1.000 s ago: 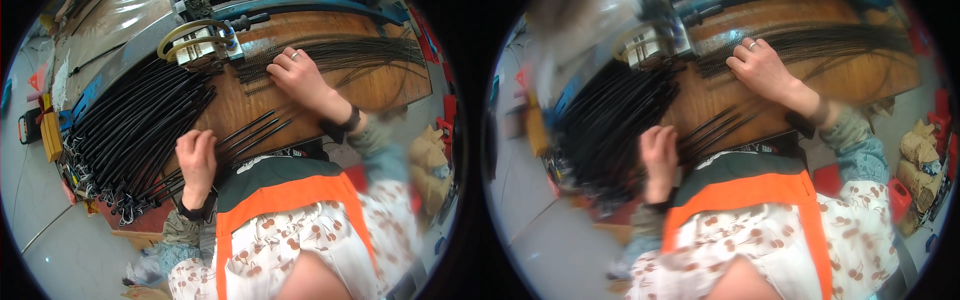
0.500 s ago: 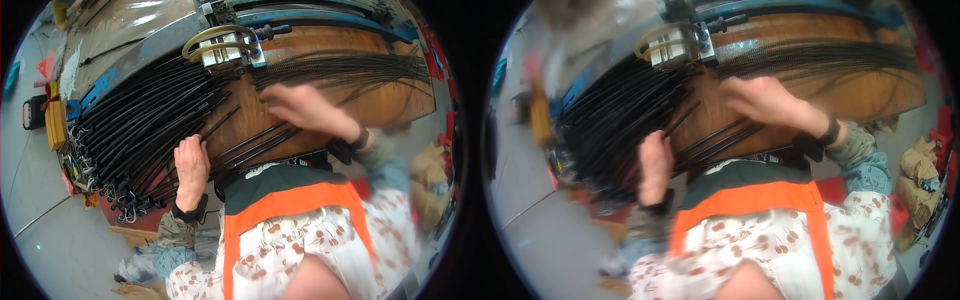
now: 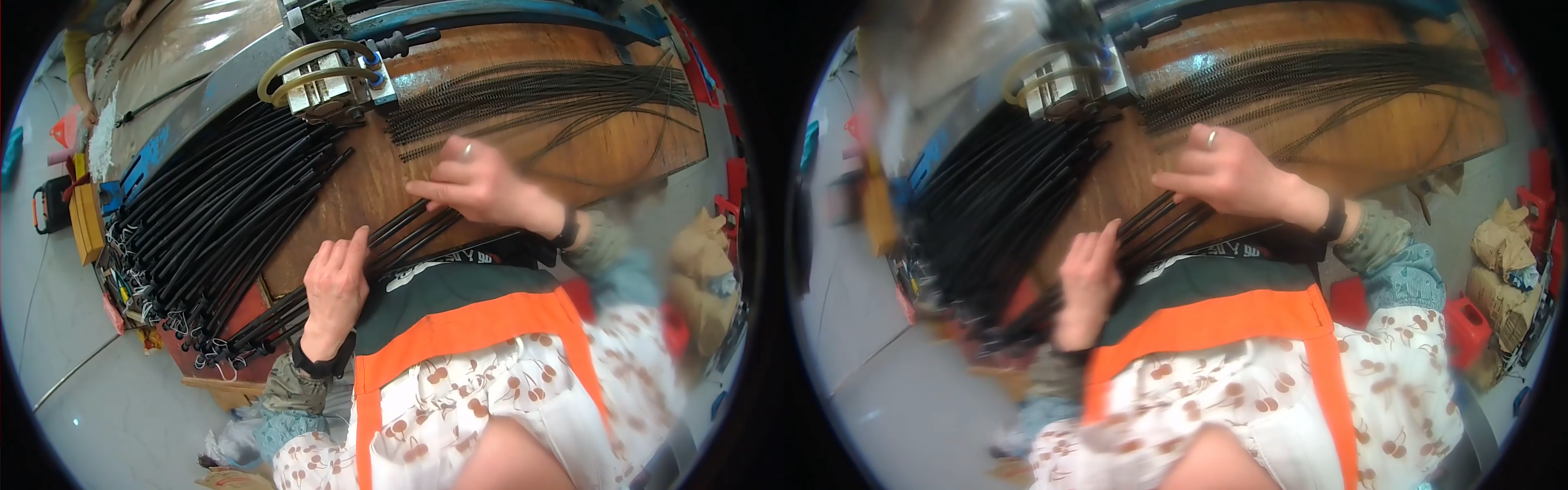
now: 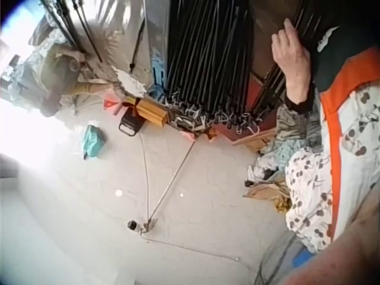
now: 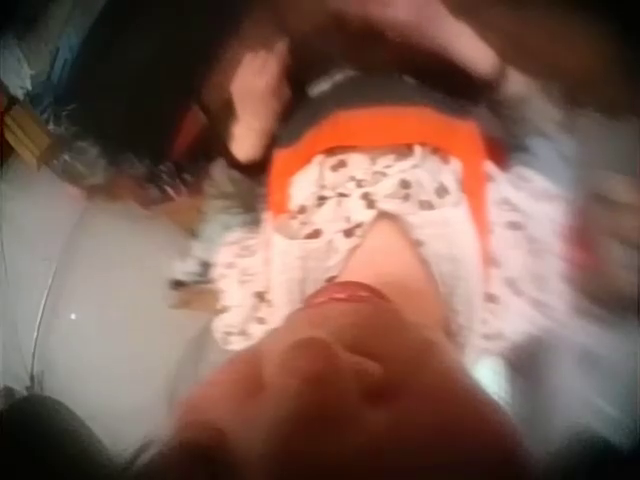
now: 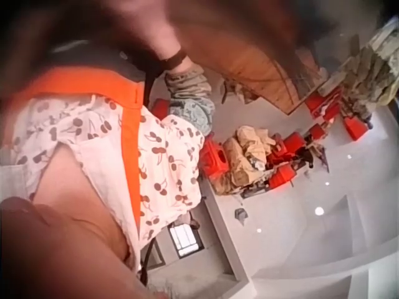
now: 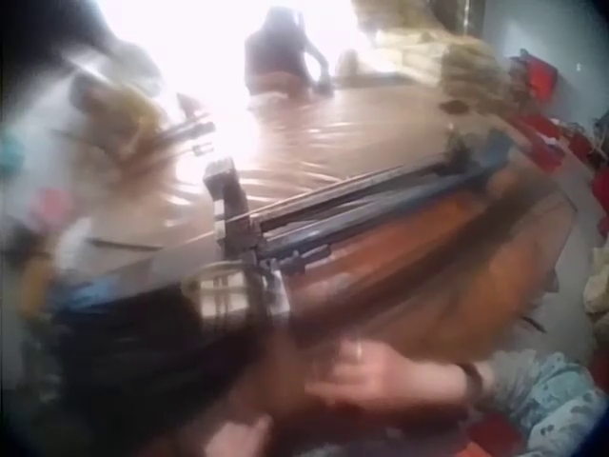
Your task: Feeding and aligning long black metal rods into a processing machine on a fabrication floor.
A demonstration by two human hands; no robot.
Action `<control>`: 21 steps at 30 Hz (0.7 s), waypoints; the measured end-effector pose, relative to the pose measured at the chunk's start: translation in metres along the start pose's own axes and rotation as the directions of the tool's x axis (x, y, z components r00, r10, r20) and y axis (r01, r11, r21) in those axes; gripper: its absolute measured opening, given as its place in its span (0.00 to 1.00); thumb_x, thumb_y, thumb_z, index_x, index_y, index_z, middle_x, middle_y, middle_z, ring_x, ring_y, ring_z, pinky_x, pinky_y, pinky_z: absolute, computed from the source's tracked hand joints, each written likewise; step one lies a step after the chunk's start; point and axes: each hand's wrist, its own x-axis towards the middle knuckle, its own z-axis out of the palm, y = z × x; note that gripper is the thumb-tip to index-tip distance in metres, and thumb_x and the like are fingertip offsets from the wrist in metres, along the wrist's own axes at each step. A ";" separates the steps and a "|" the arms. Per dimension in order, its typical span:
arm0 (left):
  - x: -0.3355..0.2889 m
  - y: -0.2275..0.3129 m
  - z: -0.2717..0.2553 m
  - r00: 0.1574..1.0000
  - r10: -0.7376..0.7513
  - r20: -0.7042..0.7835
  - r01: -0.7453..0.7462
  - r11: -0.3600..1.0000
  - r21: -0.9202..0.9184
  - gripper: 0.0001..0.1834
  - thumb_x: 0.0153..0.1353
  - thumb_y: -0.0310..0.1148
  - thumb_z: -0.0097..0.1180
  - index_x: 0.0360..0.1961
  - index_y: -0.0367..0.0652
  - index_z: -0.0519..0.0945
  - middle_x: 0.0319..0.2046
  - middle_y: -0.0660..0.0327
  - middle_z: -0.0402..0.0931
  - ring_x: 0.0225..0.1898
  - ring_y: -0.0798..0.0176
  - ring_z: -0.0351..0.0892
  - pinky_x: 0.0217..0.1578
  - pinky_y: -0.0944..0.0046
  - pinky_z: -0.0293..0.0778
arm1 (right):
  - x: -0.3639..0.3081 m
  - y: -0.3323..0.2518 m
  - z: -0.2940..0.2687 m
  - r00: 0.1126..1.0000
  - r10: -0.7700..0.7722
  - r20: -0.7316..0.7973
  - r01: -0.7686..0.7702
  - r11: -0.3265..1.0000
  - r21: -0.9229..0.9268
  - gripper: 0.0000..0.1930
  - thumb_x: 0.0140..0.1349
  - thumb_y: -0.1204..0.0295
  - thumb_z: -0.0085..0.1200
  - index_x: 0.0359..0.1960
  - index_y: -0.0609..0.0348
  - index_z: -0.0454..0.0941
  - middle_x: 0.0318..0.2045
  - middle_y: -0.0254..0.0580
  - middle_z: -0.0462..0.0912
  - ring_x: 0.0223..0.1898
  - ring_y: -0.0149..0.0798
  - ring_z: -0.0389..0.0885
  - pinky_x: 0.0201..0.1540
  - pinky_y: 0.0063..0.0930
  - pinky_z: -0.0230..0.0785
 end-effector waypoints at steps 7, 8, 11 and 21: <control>0.011 0.008 0.032 0.977 -0.131 -0.171 0.080 0.958 -0.277 0.17 0.54 0.28 0.65 0.48 0.45 0.81 0.38 0.60 0.76 0.44 0.54 0.74 0.44 0.56 0.68 | 0.001 0.012 0.003 0.997 -0.068 0.037 0.068 0.998 -0.015 0.19 0.44 0.75 0.60 0.42 0.61 0.80 0.33 0.42 0.77 0.38 0.46 0.77 0.39 0.37 0.73; 0.005 0.000 0.031 0.974 -0.152 -0.170 0.103 0.959 -0.265 0.17 0.54 0.28 0.65 0.48 0.45 0.81 0.38 0.60 0.76 0.44 0.54 0.74 0.44 0.56 0.68 | 0.002 0.012 -0.002 0.997 -0.033 0.067 0.045 0.983 -0.179 0.16 0.44 0.76 0.57 0.39 0.60 0.78 0.33 0.42 0.76 0.39 0.47 0.77 0.40 0.37 0.73; -0.006 -0.031 0.009 0.925 -0.263 -0.275 0.270 0.963 -0.011 0.10 0.57 0.28 0.63 0.40 0.46 0.79 0.40 0.59 0.76 0.45 0.54 0.73 0.42 0.54 0.67 | 0.008 0.016 0.004 0.974 0.096 0.204 -0.015 0.931 -0.366 0.11 0.47 0.77 0.54 0.34 0.59 0.74 0.32 0.43 0.73 0.39 0.46 0.75 0.41 0.36 0.71; -0.022 -0.068 0.000 0.939 -0.313 -0.144 0.344 0.871 0.349 0.09 0.59 0.28 0.60 0.39 0.43 0.75 0.35 0.58 0.72 0.42 0.53 0.73 0.39 0.54 0.69 | 0.022 0.015 0.012 0.980 0.143 0.139 -0.075 0.910 -0.407 0.09 0.46 0.79 0.53 0.32 0.57 0.72 0.31 0.42 0.71 0.37 0.47 0.73 0.41 0.37 0.70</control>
